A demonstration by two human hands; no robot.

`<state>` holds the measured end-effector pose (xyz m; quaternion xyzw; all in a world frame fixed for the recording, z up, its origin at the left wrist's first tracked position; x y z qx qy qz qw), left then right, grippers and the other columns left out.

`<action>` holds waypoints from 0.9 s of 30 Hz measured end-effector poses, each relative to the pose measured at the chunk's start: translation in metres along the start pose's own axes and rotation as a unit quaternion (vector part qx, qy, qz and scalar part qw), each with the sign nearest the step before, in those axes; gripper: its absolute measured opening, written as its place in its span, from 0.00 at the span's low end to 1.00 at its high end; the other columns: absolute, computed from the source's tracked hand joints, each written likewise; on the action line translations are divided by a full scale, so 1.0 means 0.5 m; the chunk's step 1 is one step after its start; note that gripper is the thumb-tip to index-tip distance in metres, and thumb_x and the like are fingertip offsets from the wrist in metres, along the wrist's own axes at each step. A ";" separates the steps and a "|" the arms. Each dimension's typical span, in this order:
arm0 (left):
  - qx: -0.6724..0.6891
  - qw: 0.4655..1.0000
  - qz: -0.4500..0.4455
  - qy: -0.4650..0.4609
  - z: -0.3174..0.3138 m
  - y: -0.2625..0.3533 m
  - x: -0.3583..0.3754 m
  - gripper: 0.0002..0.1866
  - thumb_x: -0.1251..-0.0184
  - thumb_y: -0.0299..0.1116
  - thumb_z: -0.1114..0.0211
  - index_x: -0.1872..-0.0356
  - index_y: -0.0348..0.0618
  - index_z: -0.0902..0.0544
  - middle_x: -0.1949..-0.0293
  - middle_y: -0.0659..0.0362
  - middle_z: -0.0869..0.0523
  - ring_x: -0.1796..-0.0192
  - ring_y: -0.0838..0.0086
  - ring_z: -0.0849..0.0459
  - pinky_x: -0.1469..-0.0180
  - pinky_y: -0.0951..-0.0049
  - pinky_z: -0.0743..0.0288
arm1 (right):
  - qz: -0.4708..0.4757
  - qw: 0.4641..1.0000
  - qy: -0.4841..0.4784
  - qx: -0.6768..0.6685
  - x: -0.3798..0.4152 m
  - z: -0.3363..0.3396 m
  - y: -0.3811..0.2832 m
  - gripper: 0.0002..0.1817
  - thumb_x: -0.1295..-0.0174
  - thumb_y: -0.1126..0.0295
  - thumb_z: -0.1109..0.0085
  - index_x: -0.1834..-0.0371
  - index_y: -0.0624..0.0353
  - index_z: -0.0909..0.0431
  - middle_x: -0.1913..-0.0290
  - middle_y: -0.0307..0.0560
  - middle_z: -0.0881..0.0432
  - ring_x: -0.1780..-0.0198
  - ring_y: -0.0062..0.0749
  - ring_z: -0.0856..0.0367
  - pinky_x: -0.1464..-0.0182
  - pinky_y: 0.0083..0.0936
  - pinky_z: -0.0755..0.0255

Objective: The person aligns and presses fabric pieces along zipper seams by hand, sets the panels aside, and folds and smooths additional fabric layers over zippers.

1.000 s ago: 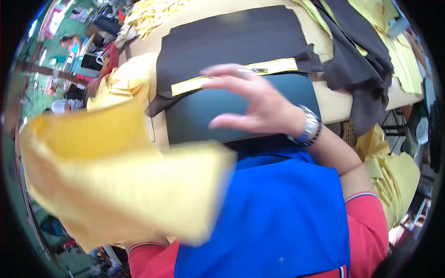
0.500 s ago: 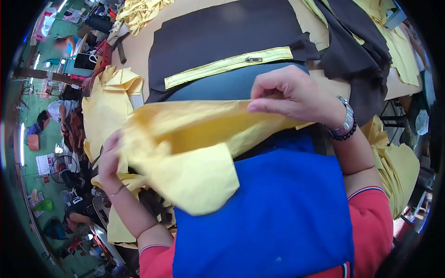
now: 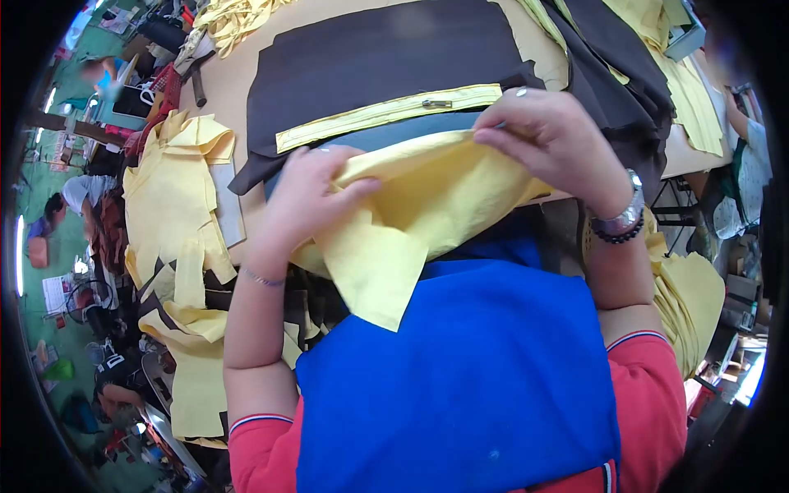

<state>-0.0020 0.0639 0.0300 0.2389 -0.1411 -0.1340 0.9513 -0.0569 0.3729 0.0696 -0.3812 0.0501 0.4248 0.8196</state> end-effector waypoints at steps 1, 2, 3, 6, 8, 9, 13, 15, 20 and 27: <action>-0.017 0.997 -0.040 0.059 0.009 -0.010 0.015 0.24 0.38 0.33 0.27 0.40 0.41 0.16 0.52 0.47 0.11 0.49 0.54 0.13 0.41 0.58 0.23 | -0.002 1.000 0.012 0.013 0.005 0.019 -0.001 0.07 0.32 0.70 0.31 0.62 0.63 0.15 0.70 0.51 0.17 0.69 0.46 0.19 0.63 0.34 0.24; -0.040 0.993 -0.031 0.108 0.016 -0.014 0.036 0.22 0.39 0.29 0.29 0.41 0.40 0.16 0.54 0.48 0.11 0.50 0.57 0.13 0.43 0.59 0.22 | -0.004 0.999 0.023 0.025 0.009 0.036 -0.001 0.06 0.33 0.71 0.31 0.63 0.63 0.15 0.70 0.52 0.17 0.69 0.45 0.19 0.63 0.32 0.24; -0.064 0.985 -0.021 0.158 0.025 -0.011 0.064 0.22 0.40 0.26 0.30 0.43 0.39 0.15 0.55 0.48 0.11 0.52 0.59 0.12 0.44 0.61 0.22 | -0.004 0.999 0.034 0.028 0.014 0.048 -0.005 0.06 0.33 0.72 0.31 0.62 0.63 0.15 0.70 0.51 0.17 0.69 0.42 0.19 0.63 0.31 0.25; 0.080 0.969 0.067 0.222 0.065 -0.025 0.152 0.14 0.42 0.22 0.34 0.53 0.39 0.13 0.61 0.51 0.11 0.60 0.62 0.13 0.53 0.70 0.23 | -0.006 0.999 0.047 0.006 0.028 0.075 -0.021 0.05 0.32 0.73 0.31 0.61 0.64 0.15 0.70 0.48 0.16 0.70 0.34 0.19 0.63 0.26 0.25; 0.178 0.969 0.144 0.091 0.117 -0.120 0.247 0.13 0.42 0.20 0.37 0.55 0.36 0.14 0.65 0.56 0.13 0.60 0.73 0.15 0.55 0.74 0.25 | -0.018 0.998 0.031 -0.048 0.035 0.087 -0.030 0.04 0.32 0.74 0.31 0.60 0.64 0.14 0.69 0.46 0.15 0.70 0.29 0.18 0.63 0.23 0.26; 0.314 0.942 0.102 0.063 0.135 -0.138 0.293 0.14 0.42 0.19 0.39 0.55 0.35 0.14 0.66 0.58 0.14 0.60 0.76 0.16 0.56 0.75 0.25 | -0.047 0.993 -0.009 -0.105 0.038 0.088 -0.035 0.05 0.31 0.74 0.31 0.60 0.65 0.14 0.70 0.44 0.14 0.69 0.25 0.18 0.62 0.22 0.25; 0.114 0.973 0.196 -0.044 0.160 -0.211 0.309 0.16 0.40 0.18 0.42 0.53 0.39 0.12 0.64 0.57 0.12 0.58 0.75 0.14 0.50 0.69 0.23 | -0.078 0.977 -0.149 -0.134 0.009 0.011 -0.009 0.10 0.30 0.66 0.32 0.60 0.63 0.13 0.69 0.49 0.13 0.67 0.35 0.15 0.59 0.27 0.22; -0.172 0.943 0.284 -0.024 0.130 -0.224 0.275 0.21 0.38 0.20 0.40 0.44 0.47 0.14 0.53 0.56 0.10 0.50 0.67 0.12 0.40 0.53 0.23 | -0.088 0.984 -0.145 -0.059 -0.005 -0.059 0.035 0.13 0.30 0.62 0.36 0.61 0.61 0.13 0.66 0.53 0.12 0.61 0.46 0.13 0.52 0.37 0.20; -0.368 0.887 0.147 0.236 0.043 -0.077 0.144 0.24 0.28 0.26 0.41 0.33 0.56 0.19 0.35 0.56 0.16 0.33 0.59 0.18 0.32 0.38 0.30 | -0.061 0.994 -0.088 0.031 0.001 -0.135 0.104 0.11 0.32 0.63 0.35 0.63 0.61 0.14 0.67 0.53 0.13 0.61 0.49 0.14 0.54 0.41 0.21; -0.108 0.983 0.001 0.146 -0.082 0.126 0.050 0.33 0.27 0.55 0.34 0.33 0.40 0.20 0.47 0.46 0.12 0.47 0.52 0.11 0.40 0.57 0.22 | -0.091 0.990 -0.105 0.040 0.012 -0.128 0.112 0.12 0.32 0.62 0.33 0.63 0.61 0.15 0.69 0.52 0.14 0.63 0.46 0.15 0.56 0.38 0.22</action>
Point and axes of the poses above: each hand's wrist, its own x-axis away from the middle knuckle, its own z-axis out of the back of the hand, y = z × x, the point moved 1 cm from there along -x, towards the middle knuckle
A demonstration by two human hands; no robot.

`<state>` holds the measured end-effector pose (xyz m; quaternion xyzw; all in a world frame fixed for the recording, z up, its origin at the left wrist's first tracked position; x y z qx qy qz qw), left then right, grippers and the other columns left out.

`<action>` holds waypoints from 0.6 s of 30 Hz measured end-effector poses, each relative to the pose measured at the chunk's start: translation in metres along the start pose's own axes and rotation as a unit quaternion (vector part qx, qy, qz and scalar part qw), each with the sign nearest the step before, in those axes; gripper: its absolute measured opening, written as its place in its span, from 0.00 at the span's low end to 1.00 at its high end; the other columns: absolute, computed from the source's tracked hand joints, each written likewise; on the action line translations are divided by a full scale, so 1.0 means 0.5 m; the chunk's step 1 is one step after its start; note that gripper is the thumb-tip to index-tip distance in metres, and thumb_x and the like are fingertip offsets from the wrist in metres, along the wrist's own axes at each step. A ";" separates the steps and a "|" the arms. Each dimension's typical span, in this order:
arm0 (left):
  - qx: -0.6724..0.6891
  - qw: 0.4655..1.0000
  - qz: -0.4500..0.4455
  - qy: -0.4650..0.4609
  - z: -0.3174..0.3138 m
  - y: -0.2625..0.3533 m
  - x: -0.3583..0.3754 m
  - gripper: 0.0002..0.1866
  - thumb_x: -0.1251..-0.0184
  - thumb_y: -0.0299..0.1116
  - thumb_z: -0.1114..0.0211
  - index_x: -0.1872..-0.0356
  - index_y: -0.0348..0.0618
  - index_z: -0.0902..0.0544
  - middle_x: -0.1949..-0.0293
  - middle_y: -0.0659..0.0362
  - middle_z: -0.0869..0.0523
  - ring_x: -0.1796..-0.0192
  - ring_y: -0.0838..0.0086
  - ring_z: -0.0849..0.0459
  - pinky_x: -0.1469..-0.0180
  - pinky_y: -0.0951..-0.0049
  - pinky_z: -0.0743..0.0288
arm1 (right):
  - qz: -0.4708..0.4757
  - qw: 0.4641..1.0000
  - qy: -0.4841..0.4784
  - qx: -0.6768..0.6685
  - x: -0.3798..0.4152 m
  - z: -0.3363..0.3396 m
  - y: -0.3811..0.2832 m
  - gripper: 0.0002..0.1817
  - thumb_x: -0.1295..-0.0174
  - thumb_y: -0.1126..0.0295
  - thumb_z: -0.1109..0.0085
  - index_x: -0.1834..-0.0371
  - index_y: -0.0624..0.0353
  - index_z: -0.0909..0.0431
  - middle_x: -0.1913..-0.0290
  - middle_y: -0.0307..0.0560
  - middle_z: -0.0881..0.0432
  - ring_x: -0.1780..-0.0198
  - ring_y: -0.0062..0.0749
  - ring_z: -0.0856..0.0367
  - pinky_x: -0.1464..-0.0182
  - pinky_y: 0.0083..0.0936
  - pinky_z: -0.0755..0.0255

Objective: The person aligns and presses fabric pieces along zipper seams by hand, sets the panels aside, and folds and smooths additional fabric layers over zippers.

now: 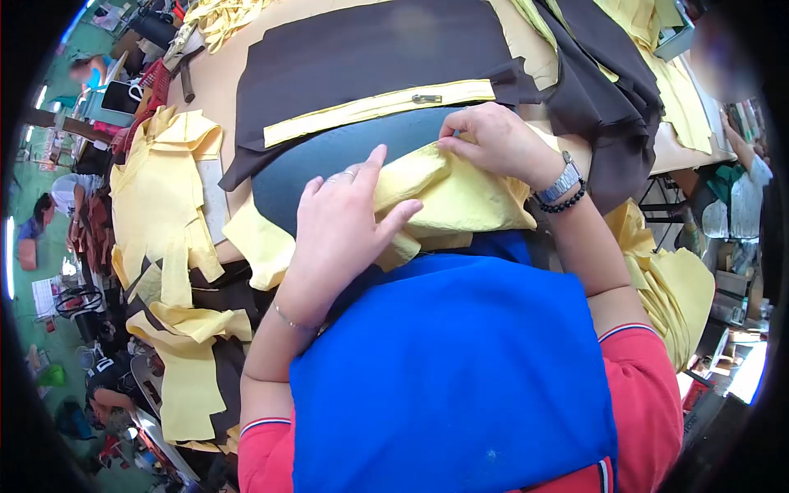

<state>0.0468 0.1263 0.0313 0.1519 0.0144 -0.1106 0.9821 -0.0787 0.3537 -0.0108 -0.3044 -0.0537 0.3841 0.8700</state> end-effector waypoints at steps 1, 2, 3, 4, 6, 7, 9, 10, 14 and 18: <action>0.012 1.000 0.024 -0.011 -0.005 -0.006 -0.005 0.32 0.27 0.55 0.34 0.33 0.40 0.19 0.48 0.47 0.12 0.47 0.53 0.12 0.40 0.57 0.22 | -0.003 1.000 -0.001 -0.002 0.001 0.002 0.001 0.12 0.32 0.63 0.33 0.62 0.62 0.15 0.68 0.52 0.14 0.63 0.46 0.15 0.56 0.37 0.22; 0.022 0.998 0.048 -0.023 -0.012 -0.018 -0.011 0.32 0.27 0.55 0.34 0.33 0.40 0.19 0.49 0.47 0.12 0.47 0.53 0.12 0.41 0.58 0.22 | -0.003 1.000 0.004 -0.008 0.001 0.004 0.005 0.11 0.31 0.63 0.34 0.62 0.62 0.15 0.68 0.52 0.14 0.63 0.45 0.15 0.56 0.37 0.22; 0.031 0.996 0.072 -0.036 -0.019 -0.031 -0.016 0.31 0.26 0.54 0.34 0.33 0.40 0.19 0.51 0.47 0.12 0.47 0.54 0.12 0.41 0.58 0.22 | -0.004 1.000 0.009 -0.016 0.002 0.005 0.010 0.11 0.31 0.63 0.34 0.62 0.62 0.15 0.67 0.52 0.14 0.63 0.45 0.15 0.55 0.36 0.22; 0.056 0.996 0.068 -0.022 -0.028 -0.044 -0.017 0.26 0.23 0.51 0.36 0.39 0.38 0.17 0.53 0.47 0.13 0.49 0.54 0.12 0.43 0.60 0.22 | -0.006 1.000 0.015 -0.026 0.005 0.003 0.014 0.11 0.31 0.64 0.34 0.61 0.62 0.15 0.67 0.52 0.13 0.62 0.45 0.15 0.55 0.36 0.22; 0.159 0.982 0.092 -0.052 -0.050 -0.076 -0.020 0.21 0.21 0.47 0.37 0.45 0.36 0.16 0.54 0.50 0.14 0.54 0.60 0.13 0.46 0.63 0.22 | -0.029 0.998 0.010 -0.050 0.011 0.006 0.015 0.11 0.31 0.65 0.34 0.60 0.63 0.15 0.65 0.52 0.13 0.61 0.45 0.15 0.54 0.36 0.22; 0.209 0.970 0.105 -0.064 -0.060 -0.089 -0.020 0.19 0.20 0.45 0.38 0.48 0.35 0.16 0.55 0.51 0.14 0.56 0.63 0.13 0.47 0.65 0.22 | -0.039 0.997 0.008 -0.060 0.010 0.008 0.018 0.11 0.31 0.65 0.34 0.60 0.63 0.16 0.64 0.52 0.13 0.60 0.45 0.15 0.53 0.36 0.22; 0.319 0.934 0.143 -0.068 -0.072 -0.098 -0.017 0.14 0.19 0.38 0.38 0.54 0.34 0.18 0.58 0.57 0.16 0.57 0.74 0.19 0.49 0.71 0.24 | -0.038 0.998 0.008 -0.054 0.011 0.005 0.026 0.11 0.31 0.63 0.34 0.59 0.61 0.15 0.62 0.52 0.12 0.58 0.47 0.14 0.50 0.38 0.21; 0.358 0.915 0.165 -0.078 -0.068 -0.093 -0.017 0.13 0.19 0.37 0.37 0.54 0.34 0.17 0.59 0.58 0.17 0.56 0.76 0.20 0.49 0.72 0.24 | -0.035 0.998 0.011 -0.046 0.013 0.003 0.025 0.12 0.31 0.62 0.35 0.58 0.60 0.14 0.61 0.52 0.11 0.56 0.47 0.13 0.48 0.40 0.22; 0.390 0.896 0.199 -0.072 -0.061 -0.075 -0.017 0.10 0.20 0.34 0.36 0.55 0.34 0.17 0.62 0.60 0.17 0.57 0.79 0.20 0.50 0.75 0.25 | 0.025 0.993 0.042 0.111 0.012 -0.014 -0.029 0.10 0.31 0.60 0.35 0.57 0.54 0.14 0.60 0.48 0.12 0.53 0.44 0.14 0.41 0.45 0.25; 0.173 0.977 0.002 0.123 -0.046 -0.062 0.007 0.08 0.22 0.33 0.35 0.54 0.40 0.15 0.63 0.56 0.13 0.59 0.73 0.15 0.52 0.69 0.22 | 0.056 0.997 0.027 0.054 0.011 -0.008 -0.078 0.08 0.28 0.62 0.38 0.58 0.54 0.19 0.65 0.47 0.15 0.55 0.44 0.14 0.45 0.45 0.25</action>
Point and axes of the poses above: each hand's wrist, its own x-axis away from the middle knuckle, its own z-axis out of the back of the hand, y = z × x, the point moved 1 cm from there along -x, towards the middle knuckle
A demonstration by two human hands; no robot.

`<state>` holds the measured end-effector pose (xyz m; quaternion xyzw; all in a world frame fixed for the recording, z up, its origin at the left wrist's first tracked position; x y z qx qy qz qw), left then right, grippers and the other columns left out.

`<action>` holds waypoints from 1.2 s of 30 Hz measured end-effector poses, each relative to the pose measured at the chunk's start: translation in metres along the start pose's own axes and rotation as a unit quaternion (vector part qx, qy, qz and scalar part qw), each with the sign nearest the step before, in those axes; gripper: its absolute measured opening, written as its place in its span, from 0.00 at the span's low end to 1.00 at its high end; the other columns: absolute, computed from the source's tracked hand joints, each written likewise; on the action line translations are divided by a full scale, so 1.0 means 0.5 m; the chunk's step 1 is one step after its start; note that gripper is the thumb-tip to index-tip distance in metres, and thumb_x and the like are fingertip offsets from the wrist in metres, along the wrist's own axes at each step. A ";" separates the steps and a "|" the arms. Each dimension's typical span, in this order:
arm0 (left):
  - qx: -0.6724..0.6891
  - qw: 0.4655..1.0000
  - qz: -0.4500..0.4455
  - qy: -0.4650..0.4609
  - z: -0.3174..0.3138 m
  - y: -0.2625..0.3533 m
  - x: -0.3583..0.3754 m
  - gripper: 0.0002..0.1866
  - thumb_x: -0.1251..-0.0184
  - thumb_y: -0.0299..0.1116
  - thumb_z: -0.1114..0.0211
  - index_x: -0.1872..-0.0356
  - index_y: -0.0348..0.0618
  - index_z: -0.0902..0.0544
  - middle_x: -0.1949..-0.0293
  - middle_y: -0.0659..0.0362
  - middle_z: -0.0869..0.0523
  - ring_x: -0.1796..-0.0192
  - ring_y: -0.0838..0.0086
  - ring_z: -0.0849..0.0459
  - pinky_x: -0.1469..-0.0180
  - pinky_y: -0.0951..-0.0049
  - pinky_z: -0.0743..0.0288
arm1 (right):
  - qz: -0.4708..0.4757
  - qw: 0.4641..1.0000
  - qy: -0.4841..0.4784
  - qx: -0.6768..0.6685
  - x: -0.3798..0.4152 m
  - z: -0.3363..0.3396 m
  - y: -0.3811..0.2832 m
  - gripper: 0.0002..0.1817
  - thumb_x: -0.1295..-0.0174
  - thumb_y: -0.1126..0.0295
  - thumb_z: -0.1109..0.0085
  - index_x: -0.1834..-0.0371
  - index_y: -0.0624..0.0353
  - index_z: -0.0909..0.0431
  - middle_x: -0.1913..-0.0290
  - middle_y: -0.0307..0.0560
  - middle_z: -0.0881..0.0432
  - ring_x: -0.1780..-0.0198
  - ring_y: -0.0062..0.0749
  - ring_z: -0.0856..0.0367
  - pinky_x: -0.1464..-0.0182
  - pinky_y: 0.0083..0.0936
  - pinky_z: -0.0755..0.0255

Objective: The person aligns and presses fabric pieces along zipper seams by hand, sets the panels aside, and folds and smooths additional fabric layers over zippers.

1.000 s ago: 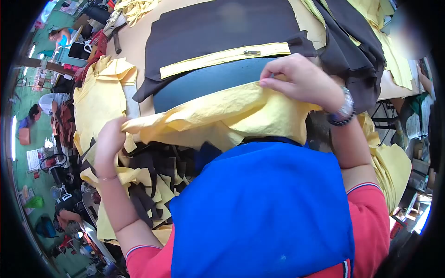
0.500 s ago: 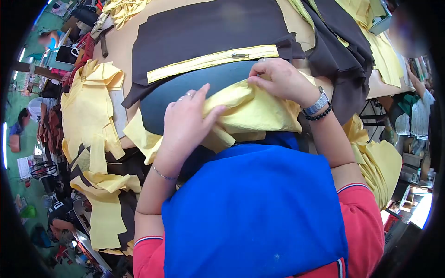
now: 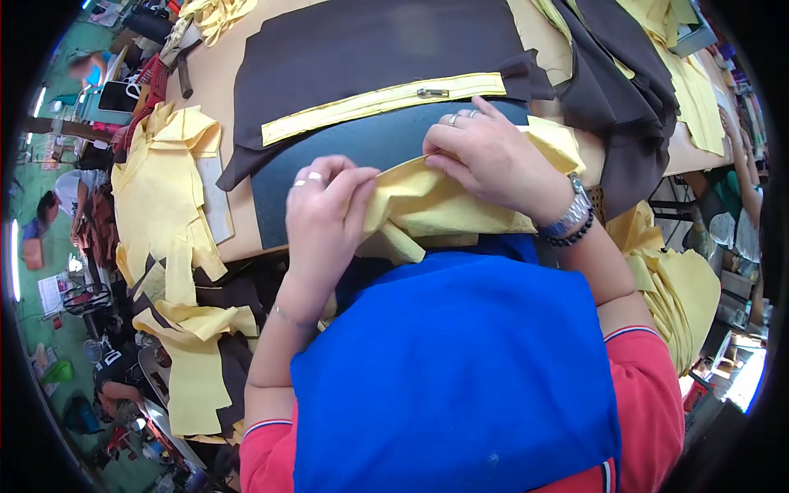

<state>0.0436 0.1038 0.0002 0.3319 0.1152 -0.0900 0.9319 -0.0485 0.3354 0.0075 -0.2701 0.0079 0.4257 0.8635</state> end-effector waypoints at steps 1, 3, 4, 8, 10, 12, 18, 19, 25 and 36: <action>0.030 0.999 0.015 0.002 0.016 0.010 0.013 0.07 0.22 0.32 0.36 0.54 0.40 0.15 0.63 0.59 0.13 0.59 0.77 0.16 0.53 0.71 0.23 | 0.000 0.998 -0.009 -0.065 -0.001 0.018 -0.013 0.08 0.28 0.63 0.38 0.58 0.55 0.19 0.65 0.48 0.15 0.57 0.45 0.14 0.49 0.44 0.25; 0.170 0.978 0.109 -0.051 0.056 0.034 0.042 0.07 0.20 0.32 0.36 0.54 0.39 0.16 0.63 0.63 0.13 0.59 0.82 0.18 0.53 0.74 0.24 | -0.001 0.981 -0.027 -0.195 0.000 0.057 -0.042 0.09 0.28 0.64 0.37 0.56 0.57 0.20 0.67 0.49 0.16 0.61 0.47 0.15 0.57 0.40 0.23; 0.276 0.937 0.185 -0.107 0.084 0.050 0.058 0.08 0.20 0.32 0.37 0.54 0.38 0.16 0.62 0.65 0.14 0.58 0.83 0.19 0.53 0.75 0.25 | 0.032 0.966 -0.016 -0.255 0.002 0.066 -0.052 0.09 0.28 0.65 0.37 0.57 0.60 0.19 0.72 0.51 0.18 0.68 0.46 0.16 0.66 0.36 0.26; 0.539 0.685 0.307 -0.381 0.190 -0.030 0.084 0.09 0.22 0.33 0.33 0.54 0.36 0.16 0.59 0.65 0.15 0.57 0.87 0.22 0.52 0.81 0.27 | 0.021 0.924 -0.132 -0.358 0.006 0.095 -0.071 0.11 0.26 0.64 0.35 0.58 0.62 0.17 0.72 0.44 0.16 0.73 0.29 0.21 0.66 0.24 0.27; 0.561 0.646 0.414 -0.310 0.226 -0.062 0.099 0.10 0.23 0.32 0.33 0.53 0.35 0.16 0.61 0.65 0.13 0.57 0.85 0.19 0.52 0.78 0.24 | -0.031 0.928 -0.142 -0.342 -0.006 0.074 -0.055 0.12 0.25 0.63 0.35 0.58 0.63 0.16 0.72 0.44 0.16 0.73 0.28 0.21 0.66 0.24 0.28; 0.401 0.771 0.380 -0.317 0.229 -0.098 0.066 0.09 0.22 0.33 0.33 0.55 0.35 0.15 0.63 0.64 0.12 0.59 0.83 0.17 0.53 0.76 0.21 | -0.069 0.934 -0.146 -0.318 -0.023 0.050 -0.050 0.13 0.25 0.62 0.37 0.59 0.61 0.15 0.72 0.46 0.16 0.72 0.35 0.18 0.66 0.29 0.26; -0.348 0.934 -0.026 -0.078 0.112 -0.069 -0.077 0.09 0.25 0.36 0.36 0.51 0.46 0.13 0.56 0.53 0.11 0.52 0.61 0.12 0.43 0.59 0.26 | -0.055 0.993 0.104 -0.034 -0.068 -0.070 0.021 0.13 0.28 0.59 0.38 0.61 0.57 0.14 0.69 0.52 0.14 0.64 0.51 0.14 0.60 0.42 0.21; -0.343 0.937 -0.060 -0.038 0.085 -0.067 -0.086 0.10 0.25 0.36 0.36 0.50 0.47 0.13 0.55 0.54 0.11 0.51 0.63 0.13 0.41 0.58 0.27 | -0.070 0.992 0.104 -0.029 -0.074 -0.068 0.029 0.12 0.29 0.59 0.37 0.62 0.56 0.14 0.68 0.51 0.14 0.63 0.50 0.13 0.59 0.42 0.21; -0.229 0.973 0.038 -0.020 -0.031 -0.067 -0.107 0.13 0.22 0.42 0.37 0.48 0.48 0.13 0.49 0.56 0.12 0.46 0.59 0.15 0.40 0.53 0.28 | -0.117 0.988 0.100 -0.003 -0.080 -0.069 0.070 0.12 0.30 0.59 0.36 0.63 0.56 0.14 0.66 0.50 0.14 0.62 0.48 0.13 0.58 0.42 0.19; -0.206 0.976 0.032 -0.056 -0.039 -0.090 -0.152 0.12 0.23 0.41 0.38 0.50 0.48 0.13 0.55 0.57 0.12 0.48 0.60 0.13 0.33 0.45 0.32 | -0.083 0.987 0.130 0.041 -0.075 -0.087 0.095 0.13 0.30 0.58 0.37 0.64 0.55 0.12 0.64 0.46 0.14 0.62 0.46 0.13 0.58 0.41 0.19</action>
Point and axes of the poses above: each hand's wrist, its own x-axis away from the middle knuckle, its own z-axis out of the back of the hand, y = z × x, the point moved 1 cm from there along -x, towards the middle knuckle
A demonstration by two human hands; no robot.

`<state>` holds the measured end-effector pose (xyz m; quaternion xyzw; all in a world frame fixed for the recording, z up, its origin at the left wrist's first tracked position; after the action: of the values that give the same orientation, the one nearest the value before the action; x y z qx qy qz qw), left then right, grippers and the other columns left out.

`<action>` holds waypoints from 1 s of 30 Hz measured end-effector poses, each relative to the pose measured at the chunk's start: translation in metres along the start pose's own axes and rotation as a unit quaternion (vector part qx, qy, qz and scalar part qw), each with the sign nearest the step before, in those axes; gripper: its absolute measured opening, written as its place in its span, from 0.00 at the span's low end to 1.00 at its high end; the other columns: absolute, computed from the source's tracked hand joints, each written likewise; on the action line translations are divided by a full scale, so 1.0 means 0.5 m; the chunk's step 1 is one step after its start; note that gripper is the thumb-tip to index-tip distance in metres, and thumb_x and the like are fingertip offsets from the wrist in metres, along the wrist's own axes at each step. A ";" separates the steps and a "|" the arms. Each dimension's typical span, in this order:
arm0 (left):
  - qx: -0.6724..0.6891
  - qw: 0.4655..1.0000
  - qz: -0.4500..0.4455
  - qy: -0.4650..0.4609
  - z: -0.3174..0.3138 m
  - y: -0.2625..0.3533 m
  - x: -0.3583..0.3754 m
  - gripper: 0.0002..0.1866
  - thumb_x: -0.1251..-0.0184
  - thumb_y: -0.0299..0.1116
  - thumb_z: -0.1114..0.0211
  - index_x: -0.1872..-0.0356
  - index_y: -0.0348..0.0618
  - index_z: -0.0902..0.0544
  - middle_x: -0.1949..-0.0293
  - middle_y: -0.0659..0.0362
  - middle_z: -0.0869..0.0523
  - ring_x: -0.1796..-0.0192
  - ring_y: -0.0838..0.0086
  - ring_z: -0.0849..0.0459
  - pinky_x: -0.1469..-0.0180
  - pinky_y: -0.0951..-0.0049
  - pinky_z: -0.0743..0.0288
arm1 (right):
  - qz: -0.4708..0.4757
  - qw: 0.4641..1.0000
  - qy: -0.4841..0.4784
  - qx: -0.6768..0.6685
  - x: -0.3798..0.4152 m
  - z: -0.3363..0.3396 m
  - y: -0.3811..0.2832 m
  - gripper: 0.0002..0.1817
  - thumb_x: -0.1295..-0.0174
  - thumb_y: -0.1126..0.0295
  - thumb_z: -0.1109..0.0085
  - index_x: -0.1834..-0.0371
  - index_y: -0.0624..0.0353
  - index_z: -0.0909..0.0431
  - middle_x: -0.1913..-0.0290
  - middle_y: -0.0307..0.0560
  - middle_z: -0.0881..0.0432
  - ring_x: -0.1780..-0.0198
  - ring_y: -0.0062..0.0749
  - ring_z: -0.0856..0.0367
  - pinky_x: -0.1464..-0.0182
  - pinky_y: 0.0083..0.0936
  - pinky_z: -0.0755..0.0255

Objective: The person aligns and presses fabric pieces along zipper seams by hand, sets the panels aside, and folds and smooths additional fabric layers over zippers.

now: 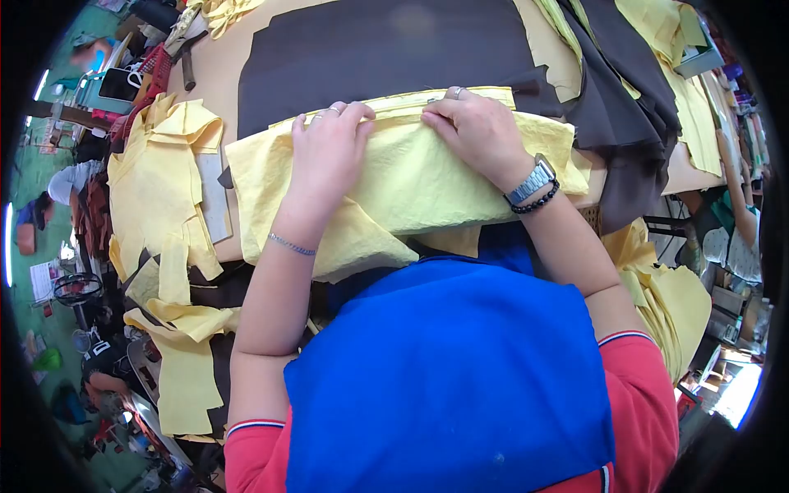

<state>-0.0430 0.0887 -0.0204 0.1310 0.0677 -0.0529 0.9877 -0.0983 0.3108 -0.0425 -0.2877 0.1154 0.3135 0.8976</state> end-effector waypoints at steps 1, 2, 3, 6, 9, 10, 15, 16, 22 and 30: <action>0.015 1.000 0.014 -0.011 -0.001 0.001 -0.001 0.12 0.22 0.41 0.39 0.50 0.49 0.12 0.56 0.57 0.11 0.48 0.60 0.13 0.30 0.41 0.33 | 0.002 1.000 -0.001 0.002 0.001 -0.001 0.000 0.13 0.30 0.58 0.37 0.65 0.55 0.12 0.64 0.46 0.14 0.62 0.46 0.13 0.58 0.41 0.19; 0.031 0.999 0.020 -0.014 -0.003 -0.001 0.003 0.11 0.22 0.41 0.39 0.51 0.49 0.12 0.57 0.57 0.11 0.49 0.60 0.12 0.31 0.41 0.33 | 0.002 1.000 -0.010 -0.001 0.004 0.000 -0.001 0.13 0.30 0.58 0.37 0.65 0.55 0.12 0.64 0.46 0.15 0.62 0.45 0.13 0.58 0.41 0.19; 0.047 0.998 0.026 -0.017 -0.006 -0.004 0.009 0.11 0.22 0.40 0.39 0.52 0.49 0.11 0.59 0.58 0.11 0.50 0.61 0.12 0.31 0.41 0.33 | 0.003 1.000 -0.018 -0.004 0.007 0.003 -0.001 0.13 0.30 0.58 0.36 0.65 0.56 0.11 0.64 0.46 0.15 0.63 0.45 0.13 0.58 0.41 0.19; 0.055 0.997 0.037 -0.029 0.002 0.007 0.041 0.12 0.22 0.41 0.39 0.55 0.49 0.10 0.61 0.58 0.10 0.51 0.62 0.12 0.31 0.42 0.34 | 0.001 0.999 -0.046 -0.029 0.026 0.021 -0.011 0.13 0.32 0.59 0.35 0.66 0.56 0.11 0.65 0.46 0.15 0.63 0.45 0.14 0.58 0.41 0.20; 0.027 0.998 0.043 -0.033 0.016 0.027 0.071 0.12 0.22 0.41 0.37 0.57 0.48 0.09 0.62 0.59 0.10 0.54 0.64 0.12 0.30 0.43 0.36 | -0.003 0.997 -0.055 -0.051 0.048 0.029 -0.023 0.13 0.33 0.59 0.33 0.66 0.57 0.11 0.67 0.46 0.15 0.64 0.44 0.15 0.59 0.40 0.21; 0.018 0.999 0.042 -0.024 0.016 0.031 0.077 0.12 0.23 0.41 0.37 0.56 0.48 0.08 0.63 0.59 0.09 0.55 0.65 0.12 0.31 0.44 0.37 | -0.009 0.996 -0.058 -0.060 0.052 0.035 -0.027 0.13 0.32 0.59 0.32 0.65 0.58 0.11 0.68 0.46 0.15 0.65 0.44 0.15 0.59 0.38 0.21; 0.012 0.999 0.044 -0.001 0.014 0.033 0.079 0.12 0.24 0.42 0.35 0.59 0.47 0.08 0.66 0.60 0.10 0.57 0.65 0.12 0.29 0.44 0.38 | -0.023 0.996 -0.052 -0.067 0.051 0.032 -0.027 0.13 0.34 0.58 0.32 0.69 0.56 0.12 0.68 0.47 0.14 0.64 0.45 0.13 0.59 0.40 0.20; 0.013 0.999 0.047 -0.004 0.018 0.035 0.077 0.12 0.24 0.42 0.34 0.59 0.47 0.08 0.66 0.60 0.10 0.57 0.65 0.11 0.29 0.44 0.38 | -0.025 0.996 -0.052 -0.067 0.049 0.031 -0.026 0.14 0.34 0.58 0.32 0.69 0.56 0.11 0.68 0.47 0.14 0.64 0.45 0.13 0.59 0.40 0.20; 0.013 0.998 0.057 -0.003 0.015 0.034 0.071 0.12 0.27 0.43 0.32 0.62 0.46 0.08 0.64 0.59 0.07 0.57 0.64 0.11 0.30 0.46 0.36 | -0.050 0.996 -0.059 -0.049 0.045 0.029 -0.031 0.14 0.37 0.57 0.30 0.70 0.56 0.11 0.68 0.47 0.13 0.64 0.45 0.12 0.59 0.40 0.20; 0.028 0.997 0.066 0.002 0.014 0.034 0.065 0.11 0.29 0.41 0.34 0.65 0.47 0.08 0.63 0.58 0.07 0.57 0.64 0.10 0.31 0.45 0.33 | -0.058 0.996 -0.053 -0.039 0.042 0.029 -0.041 0.13 0.37 0.58 0.30 0.70 0.56 0.11 0.68 0.48 0.12 0.62 0.45 0.12 0.59 0.40 0.19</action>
<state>-0.0079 0.1005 -0.0143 0.1628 0.0595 0.0107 0.9848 -0.0687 0.3167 -0.0298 -0.3116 0.0384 0.2804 0.9071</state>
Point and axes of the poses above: each hand's wrist, its own x-axis away from the middle knuckle, its own z-axis out of the back of the hand, y = z × x, the point moved 1 cm from there along -x, towards the middle knuckle
